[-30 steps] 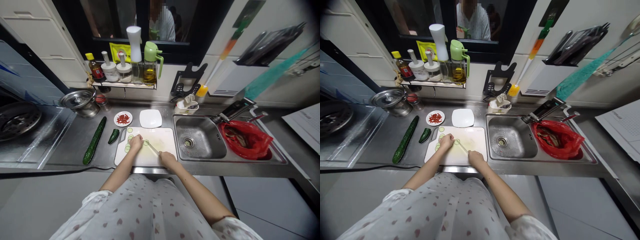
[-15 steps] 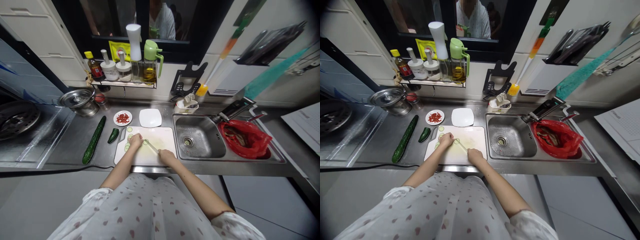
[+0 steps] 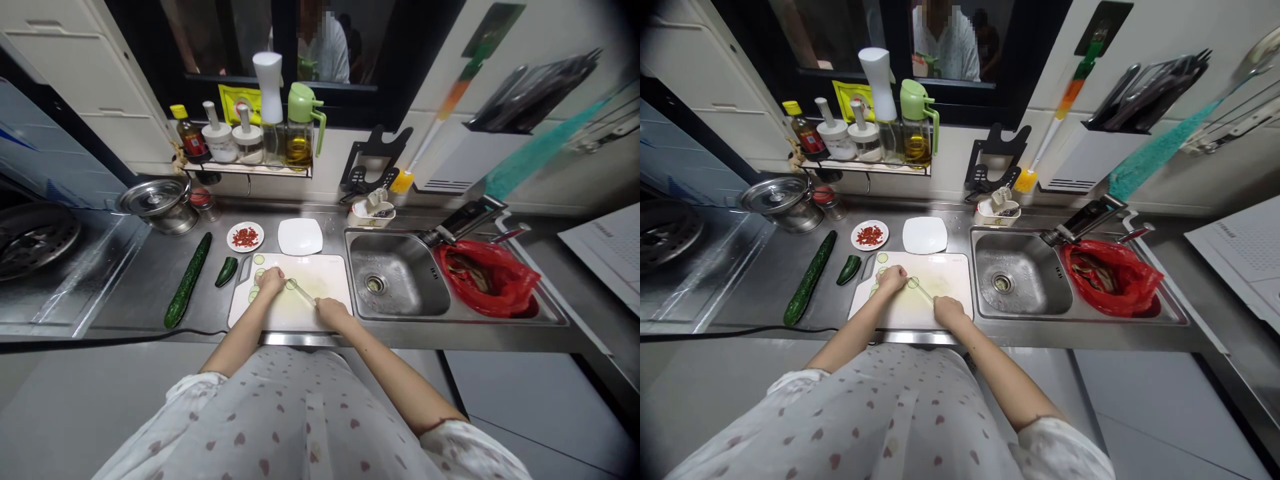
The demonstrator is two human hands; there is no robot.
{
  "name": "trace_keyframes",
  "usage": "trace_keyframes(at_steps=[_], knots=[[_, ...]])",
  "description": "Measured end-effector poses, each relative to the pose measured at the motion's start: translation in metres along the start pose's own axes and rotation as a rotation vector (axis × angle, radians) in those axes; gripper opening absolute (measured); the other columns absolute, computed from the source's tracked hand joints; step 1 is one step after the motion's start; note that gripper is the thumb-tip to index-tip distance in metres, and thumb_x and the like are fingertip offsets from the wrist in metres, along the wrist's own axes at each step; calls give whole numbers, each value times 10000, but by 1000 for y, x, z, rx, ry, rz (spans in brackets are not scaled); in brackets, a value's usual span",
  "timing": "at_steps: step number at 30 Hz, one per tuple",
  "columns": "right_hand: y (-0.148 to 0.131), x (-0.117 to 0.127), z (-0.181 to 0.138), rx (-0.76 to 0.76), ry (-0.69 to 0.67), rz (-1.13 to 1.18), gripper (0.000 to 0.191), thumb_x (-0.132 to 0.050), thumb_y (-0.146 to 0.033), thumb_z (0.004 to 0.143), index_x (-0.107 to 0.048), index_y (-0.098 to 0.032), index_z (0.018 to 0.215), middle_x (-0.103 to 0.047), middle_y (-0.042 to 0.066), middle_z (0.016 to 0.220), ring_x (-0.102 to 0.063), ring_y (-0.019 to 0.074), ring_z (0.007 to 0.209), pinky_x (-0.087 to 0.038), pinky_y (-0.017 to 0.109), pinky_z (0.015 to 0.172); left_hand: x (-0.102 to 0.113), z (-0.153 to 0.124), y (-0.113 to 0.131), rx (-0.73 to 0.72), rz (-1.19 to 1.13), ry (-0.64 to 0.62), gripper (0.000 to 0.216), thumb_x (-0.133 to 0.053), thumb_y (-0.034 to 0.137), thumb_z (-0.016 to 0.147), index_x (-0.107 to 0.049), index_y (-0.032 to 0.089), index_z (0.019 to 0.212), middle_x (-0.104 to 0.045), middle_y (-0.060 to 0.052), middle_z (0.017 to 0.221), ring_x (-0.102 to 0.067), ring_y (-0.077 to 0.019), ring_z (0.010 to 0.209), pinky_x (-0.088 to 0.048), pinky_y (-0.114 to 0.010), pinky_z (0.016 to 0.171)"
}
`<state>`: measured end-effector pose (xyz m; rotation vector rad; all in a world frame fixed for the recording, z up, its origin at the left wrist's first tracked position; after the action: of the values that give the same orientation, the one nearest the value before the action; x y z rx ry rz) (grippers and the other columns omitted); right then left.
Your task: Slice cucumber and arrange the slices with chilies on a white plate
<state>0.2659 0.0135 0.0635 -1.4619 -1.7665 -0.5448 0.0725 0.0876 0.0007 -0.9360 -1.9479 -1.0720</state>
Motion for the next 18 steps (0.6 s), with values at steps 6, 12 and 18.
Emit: trace_keyframes(at_steps=[6, 12, 18], knots=[[-1, 6, 1, -2, -14, -26, 395, -370, -117, 892, -599, -148, 1213, -666, 191, 1139, -631, 268, 1092, -484, 352, 820, 0, 1, 1, 9, -5, -13, 145, -686, 314, 720, -633, 260, 844, -720, -50, 1013, -601, -270, 1051, -320, -439, 967], [-2, 17, 0, 22, -4, -92, 407, -384, -84, 885, -609, -142, 1218, -666, 192, 1152, -626, 260, 1111, -486, 353, 851, 0, 0, 2, 15, 4, -16, 135, -684, 318, 729, -636, 260, 842, -719, -59, 1002, -603, -275, 1061, -314, -433, 964], [-6, 29, 0, 38, -13, -133, 393, -400, -81, 879, -632, -116, 1194, -655, 216, 1167, -630, 282, 1101, -495, 376, 854, 1, -1, 2, 7, 5, -4, 129, -678, 315, 724, -638, 260, 834, -716, -60, 1018, -596, -285, 1090, -317, -435, 968]])
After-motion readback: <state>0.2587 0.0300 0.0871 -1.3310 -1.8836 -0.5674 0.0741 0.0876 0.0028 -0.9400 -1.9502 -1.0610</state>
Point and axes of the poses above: each hand's wrist, its own z-axis towards the middle knuckle, its own x-axis out of the back of the hand, y = z × x, the point moved 3 cm from there along z, towards the middle knuckle
